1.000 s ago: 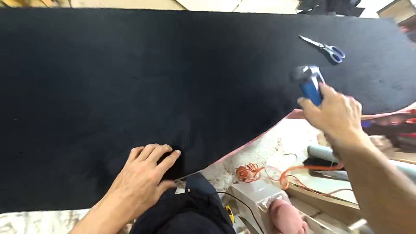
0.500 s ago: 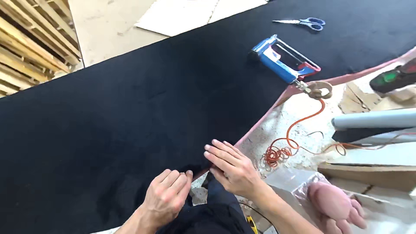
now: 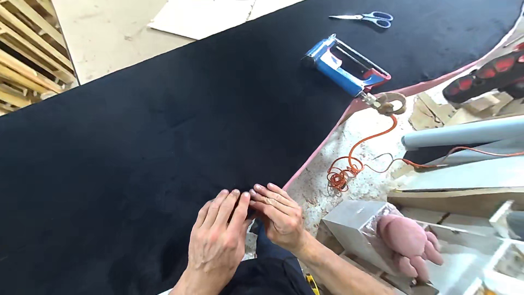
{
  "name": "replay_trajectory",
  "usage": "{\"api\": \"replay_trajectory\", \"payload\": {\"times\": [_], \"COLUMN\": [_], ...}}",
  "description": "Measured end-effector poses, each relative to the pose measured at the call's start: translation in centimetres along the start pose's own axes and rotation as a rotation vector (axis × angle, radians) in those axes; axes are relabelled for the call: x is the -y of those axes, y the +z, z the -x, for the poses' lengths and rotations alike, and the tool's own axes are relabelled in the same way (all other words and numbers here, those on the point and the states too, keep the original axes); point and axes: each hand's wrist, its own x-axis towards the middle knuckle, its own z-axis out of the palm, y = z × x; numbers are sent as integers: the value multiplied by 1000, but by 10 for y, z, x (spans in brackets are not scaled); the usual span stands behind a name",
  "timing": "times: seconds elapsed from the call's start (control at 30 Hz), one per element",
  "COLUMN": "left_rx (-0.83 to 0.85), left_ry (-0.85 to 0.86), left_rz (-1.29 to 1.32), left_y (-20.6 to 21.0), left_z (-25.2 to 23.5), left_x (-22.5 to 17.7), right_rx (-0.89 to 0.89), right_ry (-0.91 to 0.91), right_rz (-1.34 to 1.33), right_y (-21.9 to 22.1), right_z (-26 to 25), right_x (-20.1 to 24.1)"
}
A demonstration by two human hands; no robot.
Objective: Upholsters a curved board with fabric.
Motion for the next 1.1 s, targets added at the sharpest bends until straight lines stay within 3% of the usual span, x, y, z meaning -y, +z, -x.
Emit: {"api": "replay_trajectory", "payload": {"times": [0.23,0.37,0.47,0.53,0.63,0.7,0.77,0.93,1.1], "left_rx": [-102,-50,-19,-23,19,34,41,33,1], "left_ry": [87,204,248,259,262,263,244,208,216], "left_rz": [233,276,237,237,222,186,166,182,268], "left_y": [32,33,30,29,26,24,23,25,31], "left_z": [10,10,6,3,6,5,5,7,11], "left_x": [7,15,14,13,11,8,8,6,10], "right_rx": [-34,103,337,328,334,359,435,621,703], "right_ry": [47,-4,41,67,322,601,749,716,724], "right_rz": [-47,36,22,155,670,799,833,974,883], "right_y": [-1,-14,-57,-121,-201,-222,-225,-233,-238], "right_z": [9,13,-16,-78,-197,-240,-261,-284,-304], "right_x": [3,4,6,-4,-83,-147,-190,-235,-259]}}
